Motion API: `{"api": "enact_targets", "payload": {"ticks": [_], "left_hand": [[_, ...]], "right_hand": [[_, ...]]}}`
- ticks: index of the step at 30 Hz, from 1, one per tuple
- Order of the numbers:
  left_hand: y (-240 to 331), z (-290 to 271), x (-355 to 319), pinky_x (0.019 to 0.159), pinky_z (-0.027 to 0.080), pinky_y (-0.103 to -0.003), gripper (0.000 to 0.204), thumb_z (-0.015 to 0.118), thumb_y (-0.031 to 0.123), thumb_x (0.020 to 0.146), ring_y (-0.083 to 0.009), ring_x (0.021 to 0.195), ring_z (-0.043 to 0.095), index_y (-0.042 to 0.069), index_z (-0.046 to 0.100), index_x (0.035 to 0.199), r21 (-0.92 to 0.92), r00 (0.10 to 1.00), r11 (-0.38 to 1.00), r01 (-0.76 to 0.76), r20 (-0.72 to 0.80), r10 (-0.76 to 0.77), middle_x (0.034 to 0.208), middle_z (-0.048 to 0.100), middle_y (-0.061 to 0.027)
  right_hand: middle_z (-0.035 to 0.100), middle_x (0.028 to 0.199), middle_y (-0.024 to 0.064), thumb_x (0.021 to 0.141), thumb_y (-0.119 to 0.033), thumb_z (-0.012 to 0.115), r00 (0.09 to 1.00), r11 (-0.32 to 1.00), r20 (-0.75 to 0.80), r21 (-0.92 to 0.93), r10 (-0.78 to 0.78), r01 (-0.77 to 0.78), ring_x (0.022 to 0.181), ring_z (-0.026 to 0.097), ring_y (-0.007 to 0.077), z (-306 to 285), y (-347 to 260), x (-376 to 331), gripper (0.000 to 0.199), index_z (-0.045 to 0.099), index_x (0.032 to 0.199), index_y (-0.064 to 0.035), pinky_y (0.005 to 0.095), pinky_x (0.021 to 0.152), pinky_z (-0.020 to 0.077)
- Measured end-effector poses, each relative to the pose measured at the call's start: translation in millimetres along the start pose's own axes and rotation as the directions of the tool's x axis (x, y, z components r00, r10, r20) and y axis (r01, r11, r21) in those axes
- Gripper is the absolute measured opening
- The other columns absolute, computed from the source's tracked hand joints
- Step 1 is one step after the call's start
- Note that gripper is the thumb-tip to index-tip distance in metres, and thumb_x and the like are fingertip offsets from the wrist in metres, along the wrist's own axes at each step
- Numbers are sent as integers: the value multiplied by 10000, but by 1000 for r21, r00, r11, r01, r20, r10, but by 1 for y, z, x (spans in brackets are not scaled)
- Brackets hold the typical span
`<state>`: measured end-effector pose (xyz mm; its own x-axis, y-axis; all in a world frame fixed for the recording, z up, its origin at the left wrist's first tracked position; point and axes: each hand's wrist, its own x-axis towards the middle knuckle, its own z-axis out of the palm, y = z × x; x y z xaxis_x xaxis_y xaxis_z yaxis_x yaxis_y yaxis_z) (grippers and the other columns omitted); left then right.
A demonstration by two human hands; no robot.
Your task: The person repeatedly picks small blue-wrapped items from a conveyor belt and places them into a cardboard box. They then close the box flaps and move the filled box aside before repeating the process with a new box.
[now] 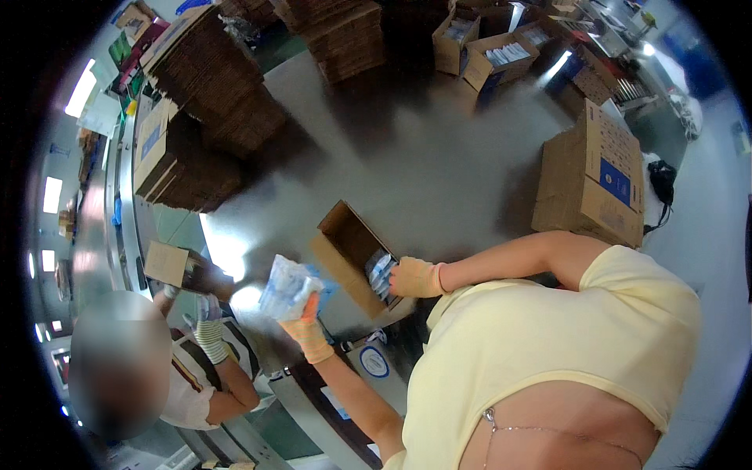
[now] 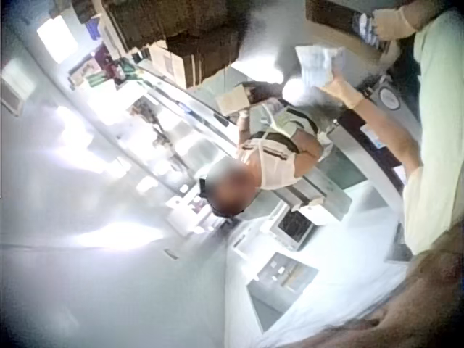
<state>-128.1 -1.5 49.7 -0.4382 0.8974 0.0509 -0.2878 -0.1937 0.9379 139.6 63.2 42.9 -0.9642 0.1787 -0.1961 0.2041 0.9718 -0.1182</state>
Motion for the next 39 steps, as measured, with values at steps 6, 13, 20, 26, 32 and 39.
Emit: {"api": "enact_targets", "payload": {"ticks": [6, 13, 20, 26, 32, 39], "left_hand": [[-87, 39, 8, 978, 423, -428, 681, 862, 273, 592, -217, 1134, 504, 93, 519, 1153, -22, 989, 990, 142, 31, -142, 1122, 548, -40], [-63, 60, -8, 1072, 93, -586, 889, 880, 272, 499, -251, 1292, 365, 149, 466, 1276, 988, 999, 150, -46, 50, -19, 1266, 524, 5], [-48, 74, 9, 1075, 159, -592, 1104, 821, 377, 606, -311, 1391, 192, 107, 196, 1475, 929, 990, -366, -54, 1, -143, 1530, 171, -88], [-24, 45, 33, 991, 398, -444, 593, 648, 125, 762, -341, 1214, 460, 6, 429, 1301, 987, 980, 67, -150, 157, -125, 1297, 497, -180], [-94, 75, 37, 854, 438, -447, 388, 443, 350, 906, -305, 964, 607, 51, 599, 1097, 960, 981, -243, -140, 168, 98, 1024, 653, -151], [-75, 107, -31, 868, 435, -437, 244, 508, 247, 874, -289, 959, 602, 86, 683, 930, 964, 965, -85, -251, 242, -104, 957, 674, -101]], "right_hand": [[653, 816, -6, 761, -184, 621, 995, 998, -80, -28, -64, 62, 844, 627, 194, -4, -3, 12, 66, 653, 800, -142, 355, 627, 500], [651, 803, 9, 751, -185, 613, 999, 1000, -21, -1, -26, 26, 802, 633, 220, 3, -6, 16, 61, 647, 776, -142, 375, 613, 503], [670, 854, -5, 774, -194, 614, 999, 999, 14, -31, -41, 41, 917, 624, 202, -6, -16, 29, 97, 670, 844, -158, 368, 681, 499], [680, 910, -2, 813, -198, 590, 996, 1000, 82, -5, -19, 19, 945, 627, 208, -3, -11, 11, 107, 674, 867, -160, 354, 712, 501], [671, 972, -3, 837, -201, 575, 975, 992, 201, -53, -98, 111, 978, 618, 211, -26, -24, 18, 185, 665, 990, -148, 358, 711, 505], [663, 952, 24, 829, -181, 565, 991, 999, 127, -10, -39, 40, 958, 619, 222, 5, -25, -3, 164, 670, 950, -146, 364, 708, 506]]}}
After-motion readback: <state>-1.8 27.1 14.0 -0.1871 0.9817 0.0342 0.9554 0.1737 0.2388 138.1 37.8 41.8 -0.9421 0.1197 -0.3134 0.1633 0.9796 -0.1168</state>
